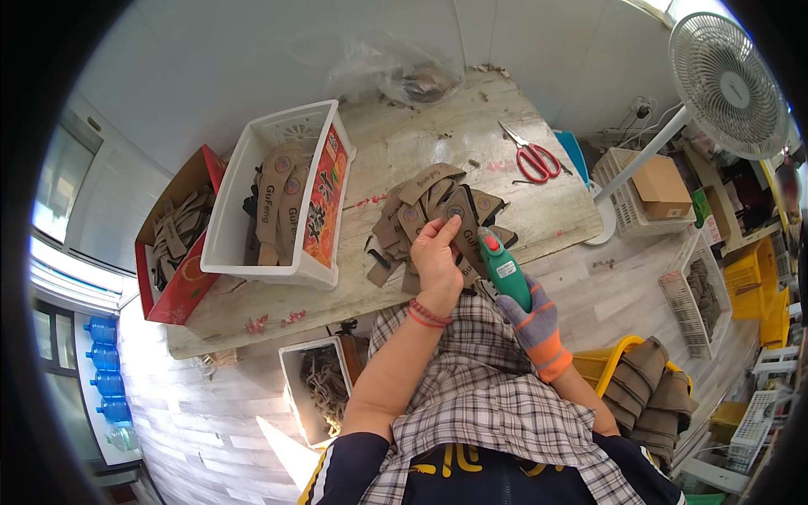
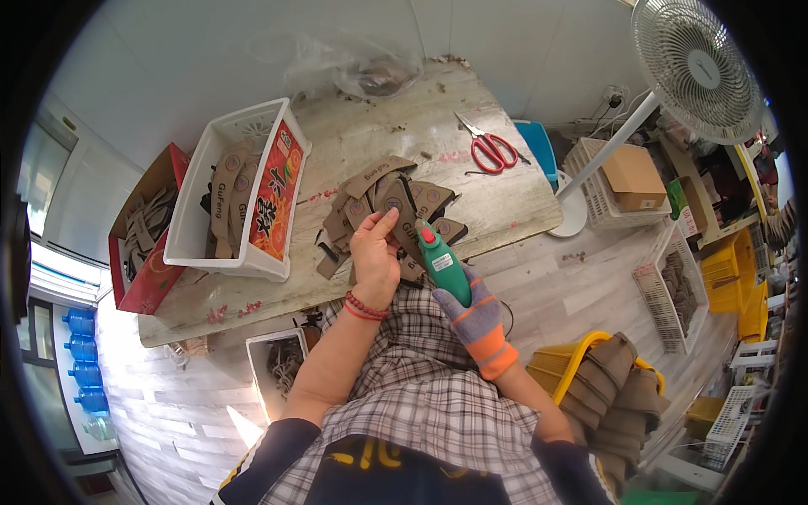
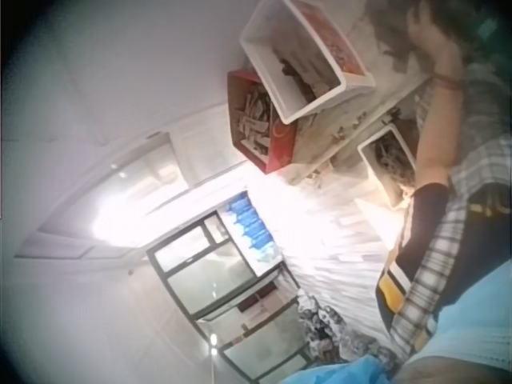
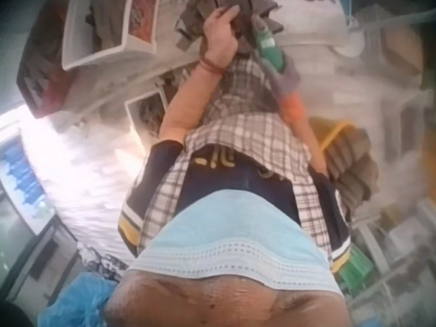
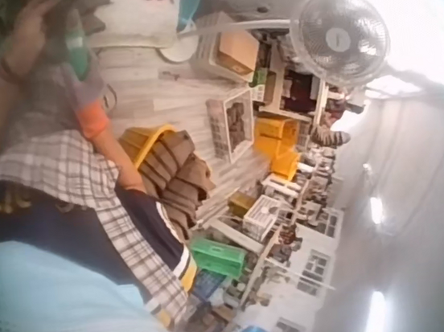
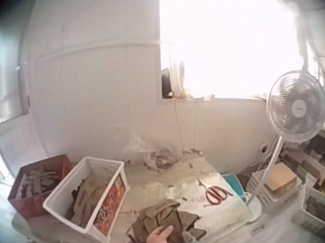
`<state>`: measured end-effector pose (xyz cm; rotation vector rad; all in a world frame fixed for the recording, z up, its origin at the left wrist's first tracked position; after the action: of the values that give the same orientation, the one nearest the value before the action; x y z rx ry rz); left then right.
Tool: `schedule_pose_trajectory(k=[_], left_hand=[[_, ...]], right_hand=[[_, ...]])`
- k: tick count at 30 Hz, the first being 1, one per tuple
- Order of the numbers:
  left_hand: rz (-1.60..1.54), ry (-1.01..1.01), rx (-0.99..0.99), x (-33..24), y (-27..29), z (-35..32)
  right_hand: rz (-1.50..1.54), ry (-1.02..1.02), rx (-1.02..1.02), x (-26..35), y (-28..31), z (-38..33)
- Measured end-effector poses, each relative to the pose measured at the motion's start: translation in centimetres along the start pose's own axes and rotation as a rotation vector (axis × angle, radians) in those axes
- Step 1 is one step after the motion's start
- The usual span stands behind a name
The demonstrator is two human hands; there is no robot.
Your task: The person uses a green rotary cutter to trim the edges of small brown cardboard pieces on a cluttered work table. They handle the pieces one at a time, rotate them as needed, and place the trimmed pieces into a white plastic bin.
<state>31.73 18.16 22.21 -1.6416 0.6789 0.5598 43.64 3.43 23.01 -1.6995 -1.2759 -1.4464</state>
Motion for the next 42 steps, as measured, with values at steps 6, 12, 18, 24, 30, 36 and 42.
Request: schedule_pose_trajectory(k=[6, 12, 18, 24, 30, 36, 42], left_hand=[[0.042, 0.054, -0.037, 0.2, 0.0, -0.8], [0.058, 0.077, -0.023, 1.4, 0.8, -1.2], [0.07, 0.094, 0.027, 1.7, 0.8, -2.2], [0.174, 0.005, 0.101, 0.8, 1.2, -2.0], [0.256, -0.104, 0.181, -1.0, 1.4, -0.8], [0.388, -0.149, 0.257, -2.4, 1.3, 0.3], [0.549, -0.202, 0.327, -3.4, 1.5, 1.5]], right_hand=[[0.006, 0.037, -0.016, -0.1, -0.1, 0.2], [0.074, 0.016, -0.002, 0.8, -0.3, 0.2], [0.105, -0.008, 0.015, 1.3, -0.1, 0.2], [0.181, -0.004, 0.044, 1.3, 0.2, 0.4], [0.125, 0.002, 0.041, 1.1, 0.9, 0.3], [0.07, 0.037, 0.033, 0.5, 1.1, 0.5], [0.033, 0.091, 0.06, 0.9, 1.2, 0.5]])
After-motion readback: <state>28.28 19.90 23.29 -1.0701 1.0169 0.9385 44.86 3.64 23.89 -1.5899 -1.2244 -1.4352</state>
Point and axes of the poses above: each hand's wrist, its own z-axis towards the middle knuckle, its own y-axis out of the back of the hand, x = y × z, the point moved 4 cm from there along z, towards the middle knuckle, and after that the axes turned 9 degrees about -y, right-handed, at the moved point
